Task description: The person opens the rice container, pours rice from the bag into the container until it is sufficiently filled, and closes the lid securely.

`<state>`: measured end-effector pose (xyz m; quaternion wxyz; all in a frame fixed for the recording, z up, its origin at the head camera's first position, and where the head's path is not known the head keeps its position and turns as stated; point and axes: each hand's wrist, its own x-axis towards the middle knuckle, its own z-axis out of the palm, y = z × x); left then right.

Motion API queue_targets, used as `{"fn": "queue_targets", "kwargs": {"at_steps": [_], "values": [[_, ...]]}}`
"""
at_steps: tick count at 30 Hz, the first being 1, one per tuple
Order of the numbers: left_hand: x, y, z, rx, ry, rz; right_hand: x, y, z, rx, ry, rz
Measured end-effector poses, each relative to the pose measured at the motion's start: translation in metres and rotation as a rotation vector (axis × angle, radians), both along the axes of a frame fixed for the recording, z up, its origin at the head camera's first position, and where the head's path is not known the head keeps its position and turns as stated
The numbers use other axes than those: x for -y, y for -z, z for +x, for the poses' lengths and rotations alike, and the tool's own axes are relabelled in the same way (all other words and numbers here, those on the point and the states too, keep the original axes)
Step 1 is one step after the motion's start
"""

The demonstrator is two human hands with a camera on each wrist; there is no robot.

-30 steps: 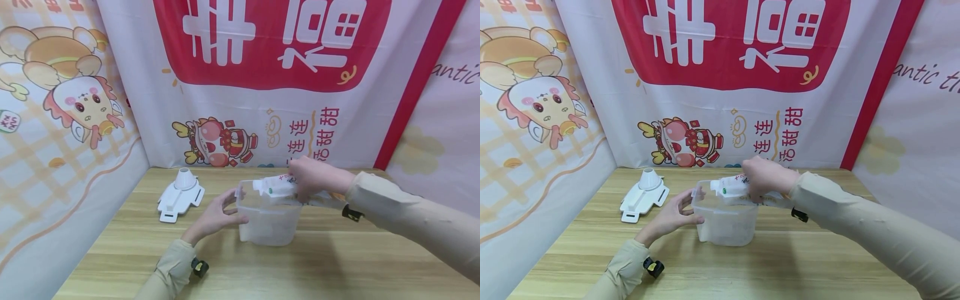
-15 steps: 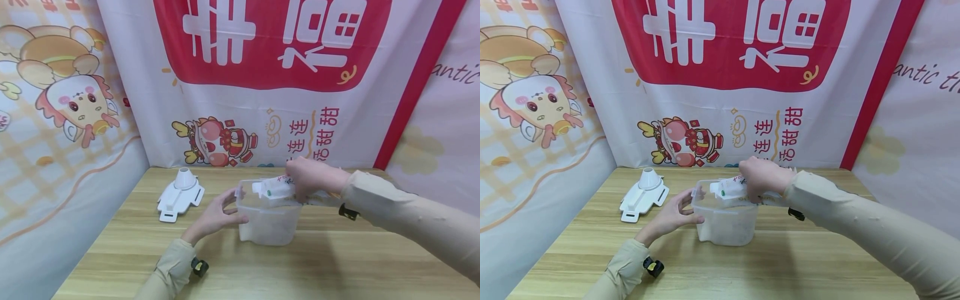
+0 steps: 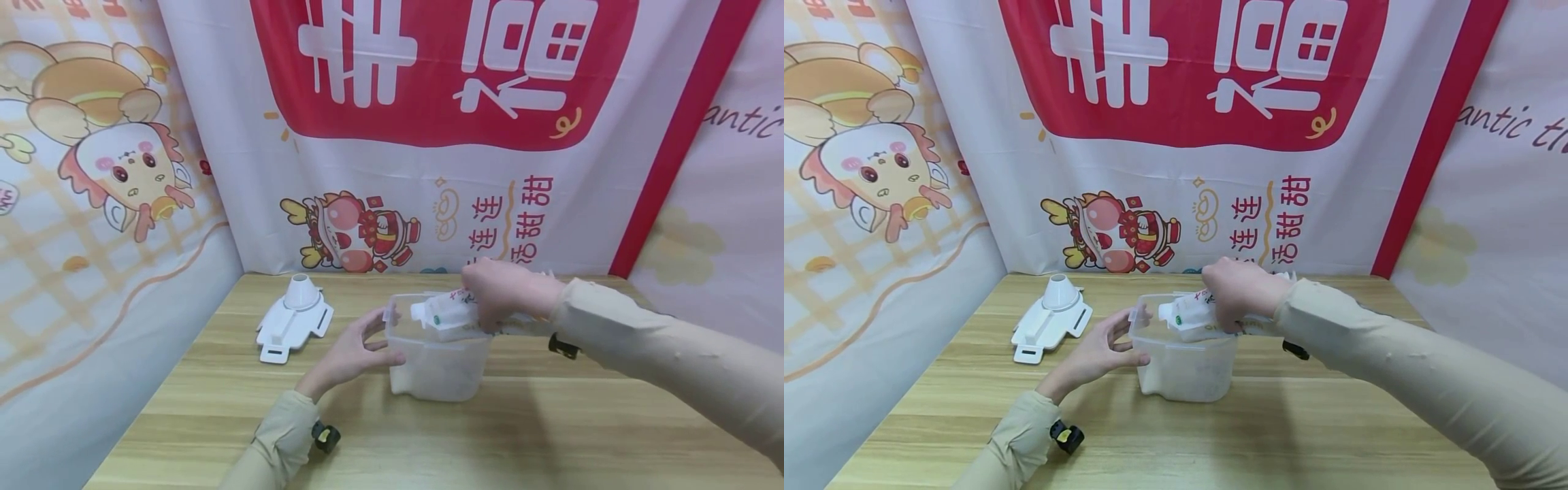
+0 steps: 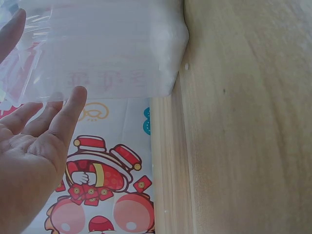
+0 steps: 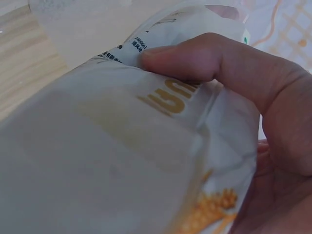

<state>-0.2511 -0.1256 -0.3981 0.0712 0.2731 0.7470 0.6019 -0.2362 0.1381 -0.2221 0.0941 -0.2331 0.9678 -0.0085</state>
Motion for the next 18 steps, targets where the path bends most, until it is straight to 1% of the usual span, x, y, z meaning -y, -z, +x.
{"fn": "queue_targets", "kwargs": {"at_steps": [7, 13, 18], "values": [[0.0000, -0.0022, 0.0026, 0.012, -0.018, -0.027, 0.0048, 0.0008, 0.0009, 0.007, 0.011, 0.010], [-0.0004, -0.0019, 0.0028, -0.002, -0.012, -0.017, 0.0066, 0.0015, 0.0009, 0.018, 0.030, 0.019], [-0.0004, -0.0007, 0.0013, 0.001, 0.001, 0.003, 0.0087, 0.0015, 0.0014, 0.012, 0.035, 0.035]]}}
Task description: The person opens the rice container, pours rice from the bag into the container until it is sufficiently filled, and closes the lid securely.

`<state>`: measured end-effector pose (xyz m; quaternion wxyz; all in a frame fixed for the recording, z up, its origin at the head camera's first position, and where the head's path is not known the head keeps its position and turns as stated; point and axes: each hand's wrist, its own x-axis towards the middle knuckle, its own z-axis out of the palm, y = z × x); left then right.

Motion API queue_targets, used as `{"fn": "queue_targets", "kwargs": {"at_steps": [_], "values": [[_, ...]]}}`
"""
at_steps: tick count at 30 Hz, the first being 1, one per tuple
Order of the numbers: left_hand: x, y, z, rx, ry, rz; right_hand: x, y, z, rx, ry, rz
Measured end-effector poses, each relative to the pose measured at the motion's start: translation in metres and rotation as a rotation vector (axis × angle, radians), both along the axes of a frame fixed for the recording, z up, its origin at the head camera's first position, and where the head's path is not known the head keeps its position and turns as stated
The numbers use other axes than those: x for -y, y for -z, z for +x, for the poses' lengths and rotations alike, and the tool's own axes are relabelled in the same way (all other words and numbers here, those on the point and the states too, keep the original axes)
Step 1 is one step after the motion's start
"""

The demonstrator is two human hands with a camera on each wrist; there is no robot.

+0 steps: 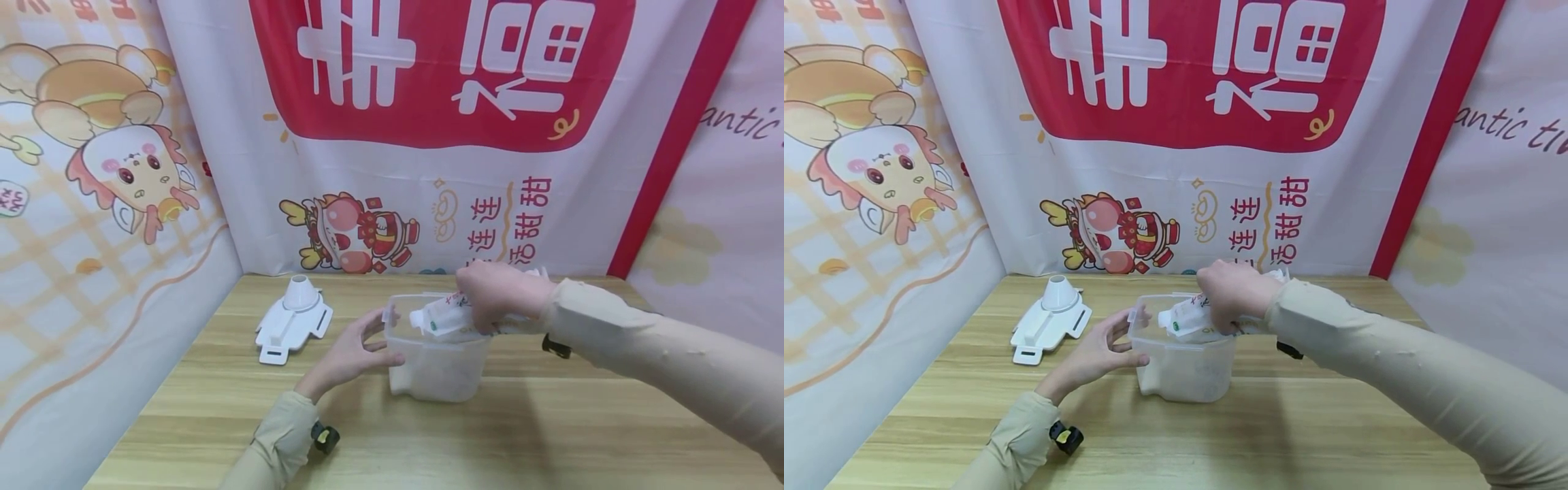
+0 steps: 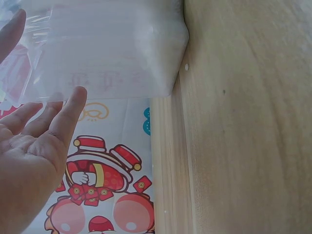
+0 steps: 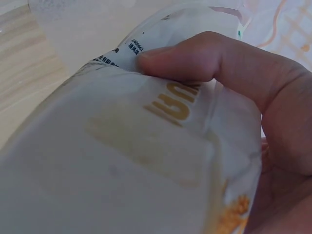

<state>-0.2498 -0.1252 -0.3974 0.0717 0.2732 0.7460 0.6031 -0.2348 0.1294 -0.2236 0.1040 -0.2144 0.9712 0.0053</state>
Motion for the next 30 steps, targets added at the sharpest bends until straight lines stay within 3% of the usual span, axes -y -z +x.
{"fn": "queue_targets", "kwargs": {"at_steps": [10, 30], "values": [[-0.0004, 0.0002, -0.0006, -0.008, 0.007, 0.013, 0.0024, 0.0003, 0.0003, -0.022, 0.003, 0.035], [-0.0002, -0.0003, -0.0006, 0.013, 0.005, 0.019, -0.0060, -0.0033, -0.0044, 0.004, -0.026, -0.050]]}}
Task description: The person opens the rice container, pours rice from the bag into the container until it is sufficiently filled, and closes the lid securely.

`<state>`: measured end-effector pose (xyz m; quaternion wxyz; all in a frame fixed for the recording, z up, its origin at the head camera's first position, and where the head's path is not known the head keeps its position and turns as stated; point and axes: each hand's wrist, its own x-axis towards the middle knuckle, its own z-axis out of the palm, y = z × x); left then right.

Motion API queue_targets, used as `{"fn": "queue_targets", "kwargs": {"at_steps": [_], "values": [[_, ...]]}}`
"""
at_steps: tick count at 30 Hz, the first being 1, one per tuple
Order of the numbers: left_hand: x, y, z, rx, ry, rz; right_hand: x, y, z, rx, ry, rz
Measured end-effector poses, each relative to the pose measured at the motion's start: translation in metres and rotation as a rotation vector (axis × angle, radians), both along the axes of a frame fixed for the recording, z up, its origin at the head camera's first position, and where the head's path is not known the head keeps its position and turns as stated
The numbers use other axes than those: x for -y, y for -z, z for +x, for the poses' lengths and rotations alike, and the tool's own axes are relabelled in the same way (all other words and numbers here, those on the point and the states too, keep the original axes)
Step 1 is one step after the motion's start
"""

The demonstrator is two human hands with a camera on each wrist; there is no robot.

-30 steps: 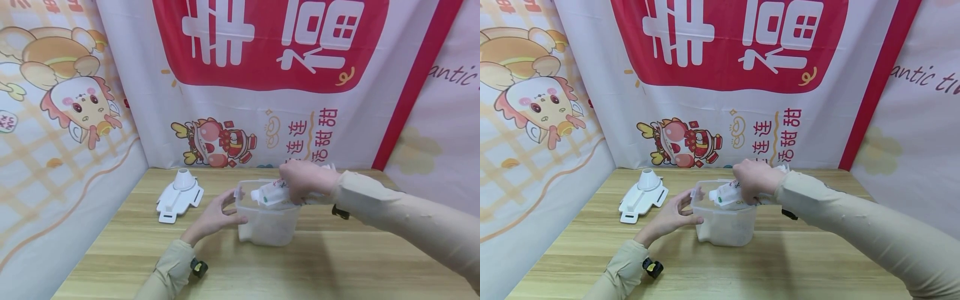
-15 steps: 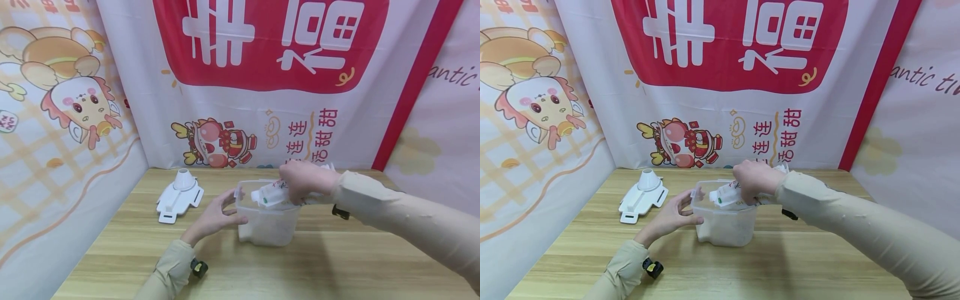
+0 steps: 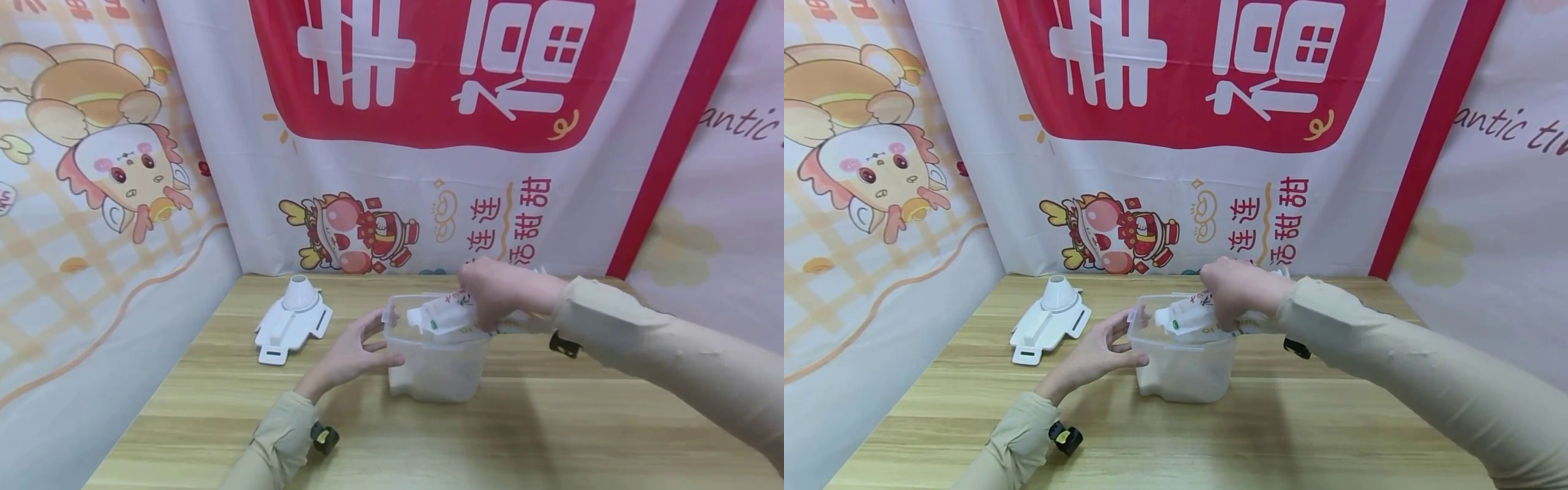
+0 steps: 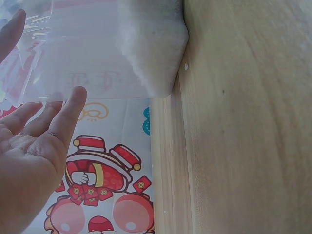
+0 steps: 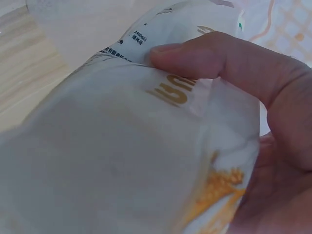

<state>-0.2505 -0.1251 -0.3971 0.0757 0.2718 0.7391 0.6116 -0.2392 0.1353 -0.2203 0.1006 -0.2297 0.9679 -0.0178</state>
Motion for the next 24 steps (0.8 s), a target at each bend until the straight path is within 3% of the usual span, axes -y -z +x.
{"fn": "queue_targets", "kwargs": {"at_steps": [19, 24], "values": [[0.000, 0.003, 0.000, -0.014, 0.002, -0.008, -0.014, -0.003, -0.004, -0.013, -0.086, -0.095], [-0.001, 0.002, 0.000, 0.002, -0.003, 0.001, -0.014, -0.002, -0.005, -0.014, -0.072, -0.107]]}}
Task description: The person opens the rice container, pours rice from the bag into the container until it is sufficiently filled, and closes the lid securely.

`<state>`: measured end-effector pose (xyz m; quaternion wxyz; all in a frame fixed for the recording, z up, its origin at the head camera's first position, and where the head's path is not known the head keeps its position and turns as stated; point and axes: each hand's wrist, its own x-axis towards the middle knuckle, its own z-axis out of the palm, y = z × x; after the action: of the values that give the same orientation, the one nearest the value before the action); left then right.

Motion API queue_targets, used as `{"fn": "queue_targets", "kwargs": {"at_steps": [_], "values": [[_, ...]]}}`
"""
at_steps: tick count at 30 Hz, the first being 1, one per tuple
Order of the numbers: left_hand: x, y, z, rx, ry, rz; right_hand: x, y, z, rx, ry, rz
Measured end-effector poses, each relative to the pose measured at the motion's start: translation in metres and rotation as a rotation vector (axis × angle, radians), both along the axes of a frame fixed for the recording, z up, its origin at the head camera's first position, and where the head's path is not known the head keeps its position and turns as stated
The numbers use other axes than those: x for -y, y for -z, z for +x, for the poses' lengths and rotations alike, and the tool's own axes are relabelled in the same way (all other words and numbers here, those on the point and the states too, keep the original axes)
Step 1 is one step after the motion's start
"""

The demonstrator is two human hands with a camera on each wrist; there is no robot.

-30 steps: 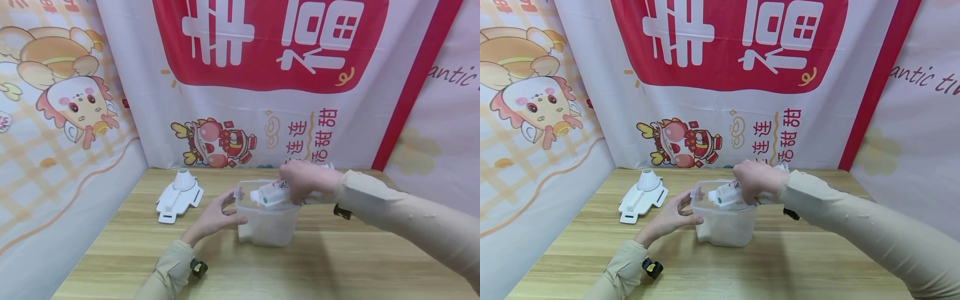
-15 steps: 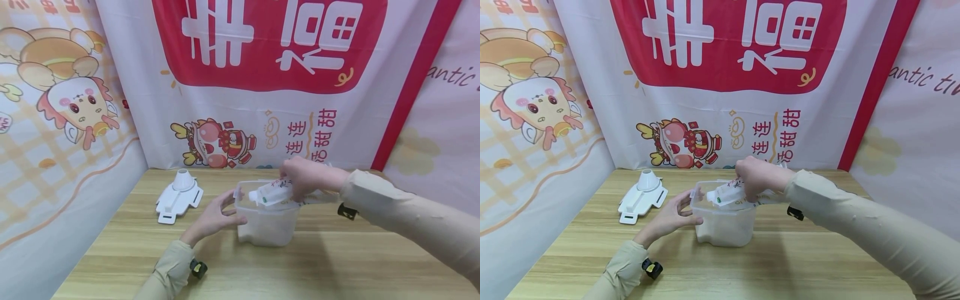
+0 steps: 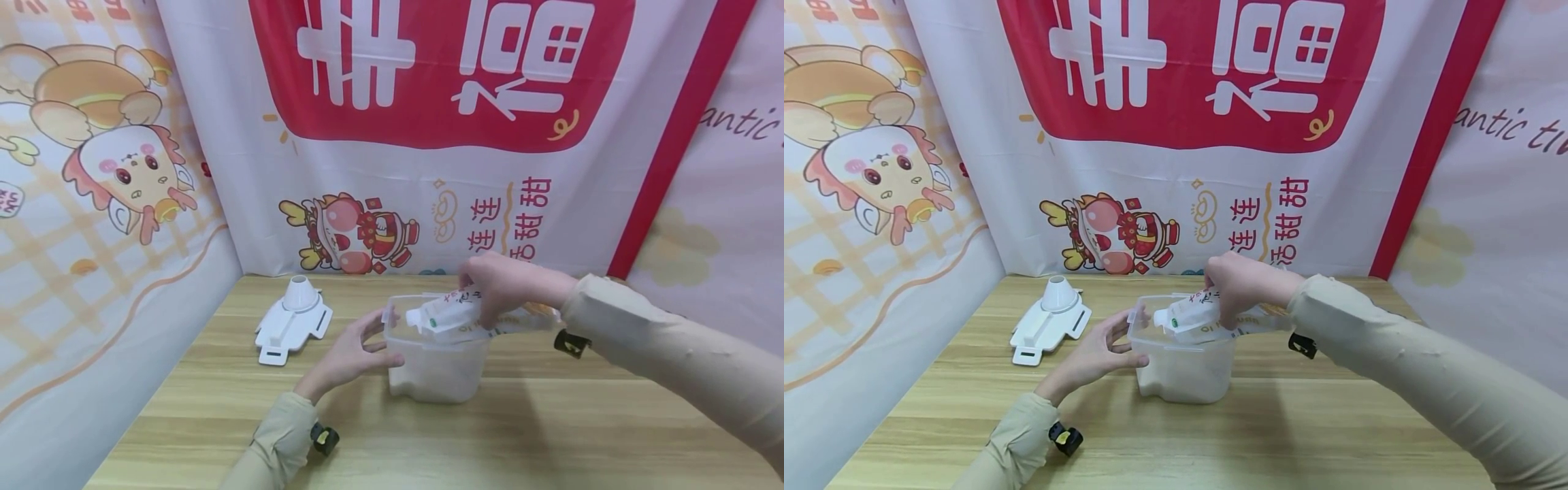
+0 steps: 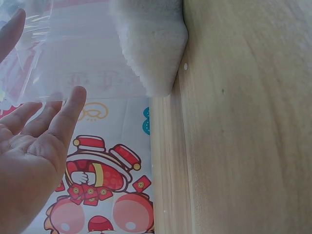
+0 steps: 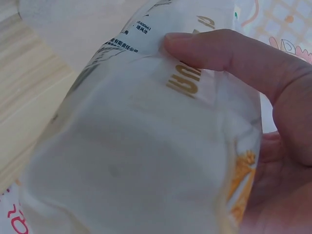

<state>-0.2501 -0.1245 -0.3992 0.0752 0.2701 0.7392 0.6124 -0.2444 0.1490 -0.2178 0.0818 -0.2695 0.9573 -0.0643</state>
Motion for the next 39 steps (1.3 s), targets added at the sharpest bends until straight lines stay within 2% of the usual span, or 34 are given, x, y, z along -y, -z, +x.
{"fn": "queue_targets", "kwargs": {"at_steps": [3, 6, 10, 13, 21, 30, 39], "values": [[-0.001, -0.003, 0.002, 0.015, 0.001, 0.012, 0.000, 0.001, 0.000, 0.005, 0.011, -0.003], [-0.003, -0.011, 0.008, 0.031, 0.007, 0.020, 0.000, 0.002, -0.001, 0.010, 0.004, -0.009], [-0.004, -0.022, 0.018, 0.043, 0.014, 0.030, -0.003, 0.001, 0.000, 0.013, -0.032, -0.021], [-0.005, -0.025, 0.020, 0.036, 0.011, 0.031, -0.003, 0.000, 0.001, 0.022, -0.061, -0.030], [-0.006, -0.025, 0.019, 0.005, 0.002, 0.012, 0.001, 0.001, 0.002, 0.039, -0.051, -0.042], [-0.004, -0.026, 0.020, 0.017, -0.001, 0.022, 0.007, 0.003, 0.004, 0.028, 0.002, -0.036], [-0.003, -0.025, 0.020, 0.026, -0.007, 0.014, 0.012, 0.003, 0.007, 0.023, 0.021, -0.014]]}}
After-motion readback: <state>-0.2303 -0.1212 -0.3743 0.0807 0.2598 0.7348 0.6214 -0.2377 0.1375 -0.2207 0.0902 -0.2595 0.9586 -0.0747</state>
